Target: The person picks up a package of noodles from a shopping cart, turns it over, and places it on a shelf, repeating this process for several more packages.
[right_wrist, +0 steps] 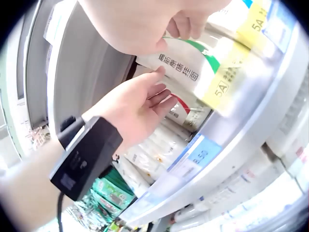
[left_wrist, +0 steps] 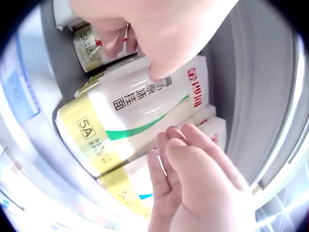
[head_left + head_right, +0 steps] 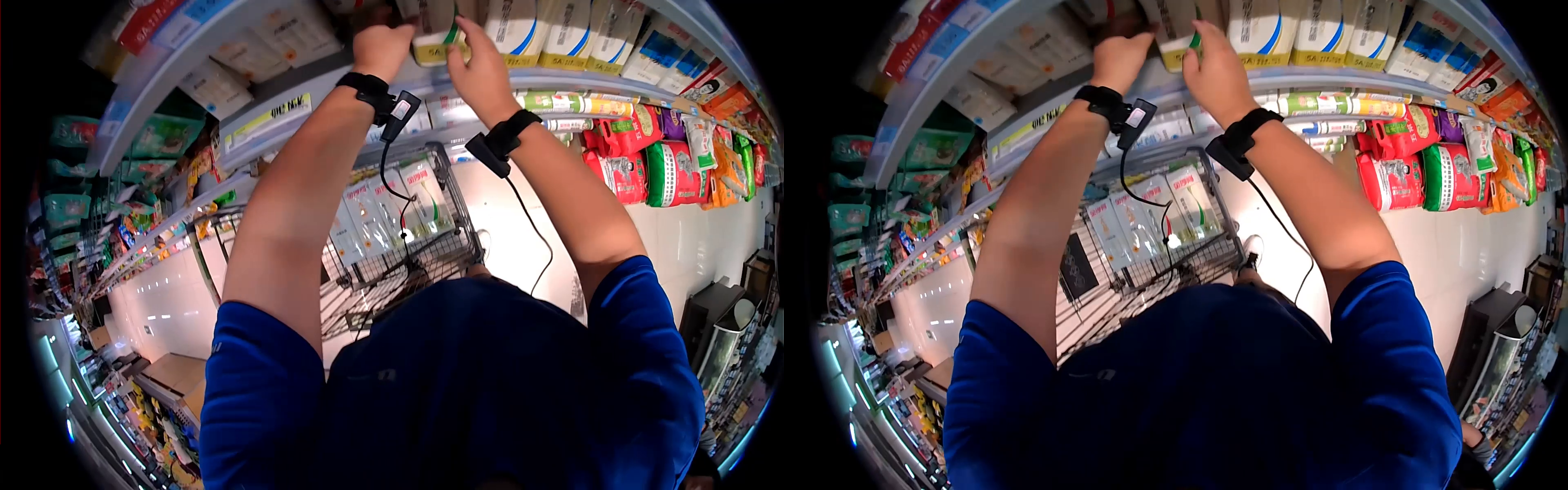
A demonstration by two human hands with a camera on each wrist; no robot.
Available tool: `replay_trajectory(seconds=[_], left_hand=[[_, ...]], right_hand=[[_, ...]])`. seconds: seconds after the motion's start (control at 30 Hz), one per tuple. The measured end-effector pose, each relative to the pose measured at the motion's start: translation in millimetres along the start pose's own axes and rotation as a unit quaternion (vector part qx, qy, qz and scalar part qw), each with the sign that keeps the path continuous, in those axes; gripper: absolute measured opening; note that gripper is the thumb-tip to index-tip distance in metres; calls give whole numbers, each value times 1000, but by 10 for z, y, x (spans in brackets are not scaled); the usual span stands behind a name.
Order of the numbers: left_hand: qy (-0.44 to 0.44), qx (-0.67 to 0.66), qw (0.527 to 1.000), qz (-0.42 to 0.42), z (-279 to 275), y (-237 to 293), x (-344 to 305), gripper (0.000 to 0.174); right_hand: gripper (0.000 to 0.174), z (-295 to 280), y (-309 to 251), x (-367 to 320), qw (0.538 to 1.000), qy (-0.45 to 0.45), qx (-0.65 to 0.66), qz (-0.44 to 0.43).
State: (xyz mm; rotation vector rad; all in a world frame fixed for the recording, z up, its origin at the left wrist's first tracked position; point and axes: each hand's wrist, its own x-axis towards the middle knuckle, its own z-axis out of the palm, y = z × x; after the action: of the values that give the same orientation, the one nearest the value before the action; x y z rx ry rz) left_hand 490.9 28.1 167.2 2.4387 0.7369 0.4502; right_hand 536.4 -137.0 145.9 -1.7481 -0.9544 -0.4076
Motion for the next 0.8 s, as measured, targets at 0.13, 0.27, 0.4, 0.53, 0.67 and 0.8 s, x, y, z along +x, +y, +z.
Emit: replay_trajectory(seconds=[0.13,0.27,0.4,0.53,0.67,0.8], left_hand=[[65,-481,868,-102,-252,-267,-1016,15],[64,-504,837,-204,6,-1351,-2075,16],[20,-453,789,-415,619,-2391,-3098,18],[-45,-376,792,-479,1371,-3096,-3744,25],[-79,-308,831,-456,2045,-3539,-3894,26],[-94,-218,884,-403,2572,-3742,-3890,28]], right_hand=[[30,-21,-298,-594,985,-56,146,78],[26,243,-308,-1575,952,-177,182,169],[25,692,-40,-2572,864,-247,239,369],[25,1179,575,-3488,807,-350,152,450],[33,1598,953,-4018,782,-400,0,477],[44,1929,1102,-4400,755,-411,11,511]])
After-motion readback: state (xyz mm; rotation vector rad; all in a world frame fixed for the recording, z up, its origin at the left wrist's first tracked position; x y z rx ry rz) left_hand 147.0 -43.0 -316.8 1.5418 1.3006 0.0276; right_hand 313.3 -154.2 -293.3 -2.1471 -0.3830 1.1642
